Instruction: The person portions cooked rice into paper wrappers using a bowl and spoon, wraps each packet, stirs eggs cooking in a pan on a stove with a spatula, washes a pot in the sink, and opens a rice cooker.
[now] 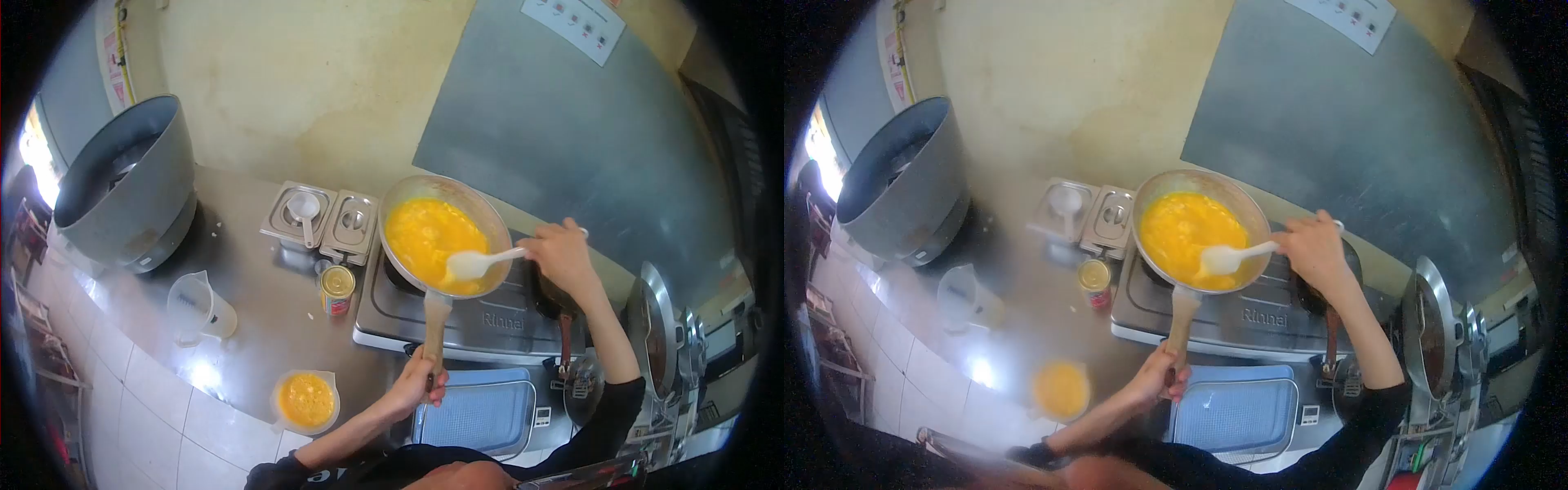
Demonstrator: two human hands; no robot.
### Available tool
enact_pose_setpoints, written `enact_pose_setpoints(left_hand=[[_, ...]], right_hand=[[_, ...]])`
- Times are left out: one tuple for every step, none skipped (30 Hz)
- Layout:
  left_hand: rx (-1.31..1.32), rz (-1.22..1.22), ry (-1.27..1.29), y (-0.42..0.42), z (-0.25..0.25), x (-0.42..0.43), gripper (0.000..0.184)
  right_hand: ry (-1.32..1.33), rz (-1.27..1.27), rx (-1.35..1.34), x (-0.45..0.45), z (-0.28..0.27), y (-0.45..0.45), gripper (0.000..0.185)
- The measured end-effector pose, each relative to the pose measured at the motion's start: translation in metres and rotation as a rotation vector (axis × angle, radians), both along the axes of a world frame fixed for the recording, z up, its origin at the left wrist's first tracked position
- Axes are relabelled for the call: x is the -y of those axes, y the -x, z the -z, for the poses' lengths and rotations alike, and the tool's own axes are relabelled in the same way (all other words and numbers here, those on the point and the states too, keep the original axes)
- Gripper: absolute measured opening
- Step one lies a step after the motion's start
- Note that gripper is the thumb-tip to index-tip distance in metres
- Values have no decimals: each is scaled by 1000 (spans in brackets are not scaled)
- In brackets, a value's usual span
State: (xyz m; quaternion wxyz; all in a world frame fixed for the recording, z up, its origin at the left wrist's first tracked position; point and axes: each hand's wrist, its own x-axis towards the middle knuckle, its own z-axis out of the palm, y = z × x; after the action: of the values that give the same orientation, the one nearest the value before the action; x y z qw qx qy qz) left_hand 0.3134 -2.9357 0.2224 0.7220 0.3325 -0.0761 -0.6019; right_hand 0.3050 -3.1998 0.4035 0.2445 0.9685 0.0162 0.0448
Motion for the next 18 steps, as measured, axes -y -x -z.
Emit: enact_pose_setpoints(left_hand=[[0, 11, -2, 3, 5, 0, 28], [16, 13, -9, 5, 8, -1, 26], [35, 10, -13, 5, 10, 0, 25], [48, 29, -31, 4, 1, -2, 27], [58, 27, -31, 3, 0, -2, 27], [75, 42, -33, 4, 1, -2, 28], [94, 56, -36, 3, 3, -2, 29], [88, 58, -6, 3, 6, -3, 31], [98, 51, -13, 1, 6, -3, 31], [100, 68, -4, 0, 5, -5, 32], [101, 86, 3, 0, 4, -6, 32], [92, 92, 5, -1, 3, -6, 33], [98, 90, -8, -4, 3, -7, 33], [79, 114, 8, -7, 3, -8, 33], [59, 140, 23, -9, 3, -10, 33], [61, 141, 5, -13, 0, -11, 33], [66, 165, 7, -17, -4, -13, 34], [67, 187, 10, -21, -6, -15, 35]], right_hand=[[45, 214, -7, -1, -3, 8, 15], [44, 221, -5, 8, 4, 12, 15], [114, 276, 85, 25, 20, 12, 13], [183, 328, 180, 42, 35, 8, 12], [181, 326, 191, 57, 48, 3, 12], [163, 385, 215, 72, 61, -6, 12], [143, 441, 241, 84, 73, -18, 13], [138, 435, 254, 95, 83, -33, 13], [50, 422, 269, 104, 92, -51, 15], [-40, 410, 280, 111, 101, -67, 18], [-118, 360, 278, 117, 109, -87, 20], [-196, 312, 276, 118, 115, -109, 22], [-262, 192, 305, 119, 123, -129, 23], [-327, 73, 336, 119, 130, -145, 24], [-343, 74, 341, 114, 130, -159, 24], [-455, -111, 269, 107, 129, -170, 23], [-565, -298, 196, 101, 127, -173, 22], [-584, -296, 199, 96, 123, -170, 22]])
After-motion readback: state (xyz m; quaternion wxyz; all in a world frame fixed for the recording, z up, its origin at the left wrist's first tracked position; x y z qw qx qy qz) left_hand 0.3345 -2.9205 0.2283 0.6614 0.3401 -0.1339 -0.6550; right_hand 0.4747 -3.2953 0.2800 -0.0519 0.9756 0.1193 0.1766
